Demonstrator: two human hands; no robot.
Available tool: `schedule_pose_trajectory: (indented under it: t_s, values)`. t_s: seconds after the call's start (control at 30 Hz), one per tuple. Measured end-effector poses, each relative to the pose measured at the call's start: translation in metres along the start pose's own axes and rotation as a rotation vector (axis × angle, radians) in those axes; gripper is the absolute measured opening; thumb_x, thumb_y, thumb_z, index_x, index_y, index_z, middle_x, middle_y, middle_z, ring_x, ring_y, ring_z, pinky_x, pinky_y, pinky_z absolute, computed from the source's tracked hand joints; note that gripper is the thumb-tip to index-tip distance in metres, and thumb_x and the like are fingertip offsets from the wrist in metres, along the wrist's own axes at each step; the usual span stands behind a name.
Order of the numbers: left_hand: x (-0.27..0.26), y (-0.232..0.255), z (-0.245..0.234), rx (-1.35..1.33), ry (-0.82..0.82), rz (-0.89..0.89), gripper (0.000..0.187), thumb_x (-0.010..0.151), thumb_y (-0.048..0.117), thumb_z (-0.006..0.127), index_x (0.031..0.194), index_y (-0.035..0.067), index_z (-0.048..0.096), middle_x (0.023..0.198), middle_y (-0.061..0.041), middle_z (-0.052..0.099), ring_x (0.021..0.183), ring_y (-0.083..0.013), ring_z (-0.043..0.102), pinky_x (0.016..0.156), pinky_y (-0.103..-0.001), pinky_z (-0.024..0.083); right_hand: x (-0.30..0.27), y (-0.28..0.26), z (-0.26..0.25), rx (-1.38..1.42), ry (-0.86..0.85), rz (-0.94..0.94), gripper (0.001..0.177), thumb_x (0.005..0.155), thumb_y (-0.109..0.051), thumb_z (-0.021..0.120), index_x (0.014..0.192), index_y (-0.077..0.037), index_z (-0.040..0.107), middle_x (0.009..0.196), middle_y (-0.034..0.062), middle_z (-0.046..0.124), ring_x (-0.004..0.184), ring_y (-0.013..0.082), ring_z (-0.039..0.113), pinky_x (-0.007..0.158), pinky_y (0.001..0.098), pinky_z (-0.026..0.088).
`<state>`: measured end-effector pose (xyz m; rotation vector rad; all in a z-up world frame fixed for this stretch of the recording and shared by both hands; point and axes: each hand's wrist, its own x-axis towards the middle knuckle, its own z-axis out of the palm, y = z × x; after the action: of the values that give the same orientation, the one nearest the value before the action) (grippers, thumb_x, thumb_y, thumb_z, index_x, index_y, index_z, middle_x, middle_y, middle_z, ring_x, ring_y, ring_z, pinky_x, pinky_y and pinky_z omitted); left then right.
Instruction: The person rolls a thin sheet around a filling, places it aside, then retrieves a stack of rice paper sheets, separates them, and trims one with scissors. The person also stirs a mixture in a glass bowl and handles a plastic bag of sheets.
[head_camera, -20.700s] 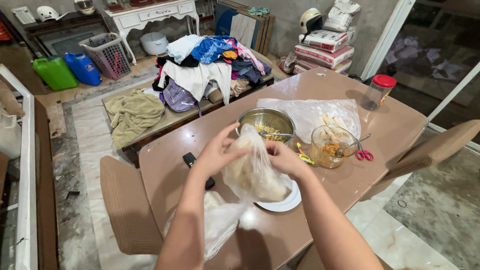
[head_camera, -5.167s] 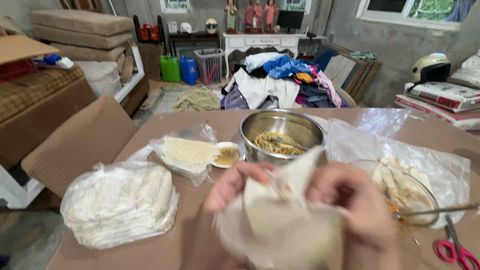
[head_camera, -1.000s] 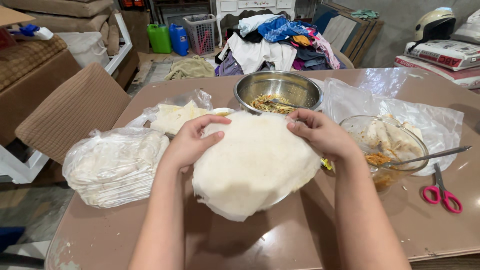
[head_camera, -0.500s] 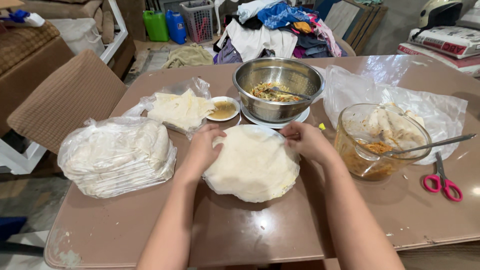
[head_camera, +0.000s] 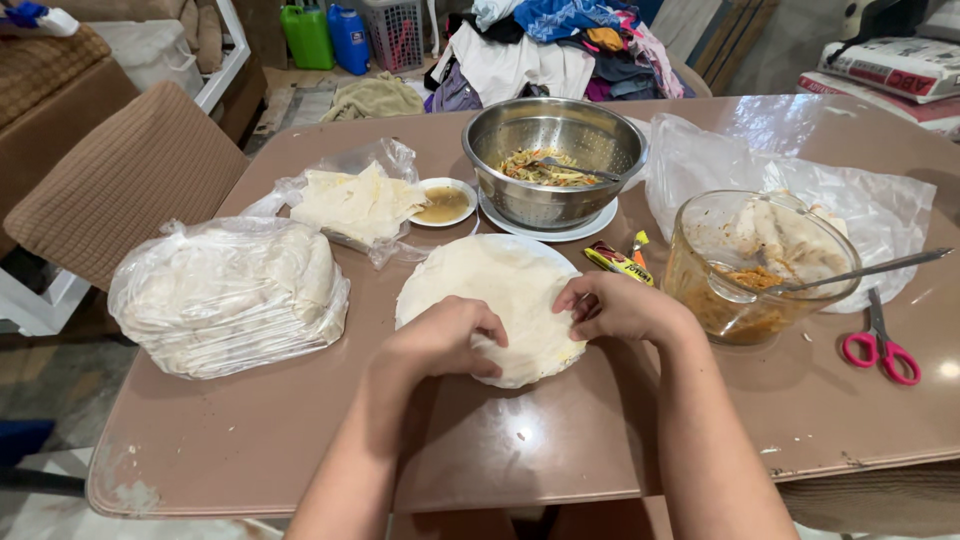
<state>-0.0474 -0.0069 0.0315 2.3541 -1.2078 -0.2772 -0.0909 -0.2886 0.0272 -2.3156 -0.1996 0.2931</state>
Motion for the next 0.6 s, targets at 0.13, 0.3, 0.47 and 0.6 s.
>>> schedule_pose_trajectory:
  t_s: [0.13, 0.3, 0.47, 0.6]
  values:
    - [-0.005, -0.003, -0.002, -0.072, 0.011, -0.066, 0.027, 0.069, 0.017, 0.083, 0.095, 0.012, 0.08, 0.094, -0.008, 0.077, 0.091, -0.0223, 0.072, 0.082, -0.034, 0.056, 0.0, 0.007, 0.001, 0.008, -0.007, -0.001, 0.038, 0.074, -0.002, 0.084, 0.11, -0.008, 0.073, 0.088, -0.0011, 0.066, 0.086, 0.0111, 0.064, 0.08, 0.0265, 0.055]
    - [0.005, -0.012, 0.003, -0.222, 0.17, -0.094, 0.015, 0.084, 0.015, 0.07, 0.092, 0.005, 0.077, 0.083, -0.012, 0.078, 0.079, -0.0206, 0.077, 0.073, -0.034, 0.059, 0.001, 0.009, 0.0, -0.025, 0.028, -0.039, 0.029, 0.081, -0.008, 0.078, 0.11, -0.008, 0.073, 0.091, 0.0005, 0.072, 0.088, 0.0114, 0.066, 0.08, 0.0282, 0.055]
    - [0.027, -0.034, 0.004, -0.163, 0.496, -0.013, 0.016, 0.087, 0.016, 0.07, 0.094, 0.002, 0.074, 0.084, -0.014, 0.077, 0.074, -0.023, 0.073, 0.07, -0.035, 0.057, -0.001, 0.004, 0.002, -0.069, 0.099, -0.037, 0.027, 0.092, -0.029, 0.069, 0.108, -0.008, 0.073, 0.089, 0.0014, 0.075, 0.083, 0.0124, 0.065, 0.078, 0.0294, 0.054]
    - [0.04, -0.047, 0.002, -0.28, 0.493, -0.009, 0.018, 0.091, 0.017, 0.069, 0.096, 0.0, 0.072, 0.084, -0.013, 0.077, 0.076, -0.02, 0.073, 0.073, -0.034, 0.057, 0.009, -0.004, 0.006, -0.14, 0.206, 0.008, 0.047, 0.078, -0.038, 0.084, 0.112, -0.008, 0.071, 0.088, 0.0046, 0.072, 0.08, 0.0155, 0.065, 0.074, 0.0331, 0.054]
